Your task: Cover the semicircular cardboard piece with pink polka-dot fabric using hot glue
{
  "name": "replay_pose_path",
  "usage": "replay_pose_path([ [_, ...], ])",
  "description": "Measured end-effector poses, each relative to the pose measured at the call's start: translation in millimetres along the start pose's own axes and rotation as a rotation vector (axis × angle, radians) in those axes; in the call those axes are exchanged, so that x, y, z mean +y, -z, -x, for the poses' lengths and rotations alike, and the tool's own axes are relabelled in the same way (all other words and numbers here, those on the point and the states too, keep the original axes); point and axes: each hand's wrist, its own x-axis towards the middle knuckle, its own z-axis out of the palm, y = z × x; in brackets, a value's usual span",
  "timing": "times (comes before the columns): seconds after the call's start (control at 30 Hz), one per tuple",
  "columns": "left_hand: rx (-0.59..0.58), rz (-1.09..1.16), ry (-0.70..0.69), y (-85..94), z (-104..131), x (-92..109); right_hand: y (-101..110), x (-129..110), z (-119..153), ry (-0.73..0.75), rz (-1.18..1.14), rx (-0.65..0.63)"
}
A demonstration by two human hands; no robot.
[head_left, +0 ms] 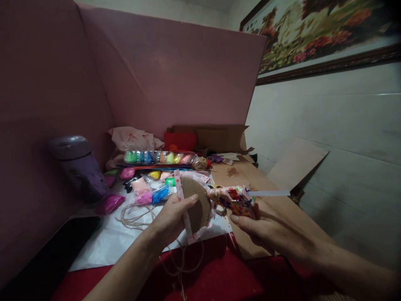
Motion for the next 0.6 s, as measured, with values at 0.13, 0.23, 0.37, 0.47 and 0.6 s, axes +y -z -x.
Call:
replay_pose_path([
  [0.13, -0.012, 0.005, -0.001, 0.8, 0.1, -0.4, 0.3, 0.6, 0.2, -0.018, 0.015, -0.012],
  [0.23, 0.014, 0.007, -0.005, 1.8, -0.7, -0.4, -0.8, 3.7, 1.9, 0.010, 0.030, 0.000],
  [0.37, 0.013, 0.017, -0.011, 0.6, -1.3, 0.7, -3.3, 12.3, 5.2, -0.053, 0.014, 0.002],
  [0.47, -0.048, 0.022, -0.022, -1.4, -0.7, 1.3, -3.6, 14.7, 7.2, -0.046, 0.028, 0.002],
  [0.6, -0.087, 0.025, -0.018, -0.9, -0.5, 0.0, -3.0, 12.6, 8.4, -0.046, 0.021, 0.028],
])
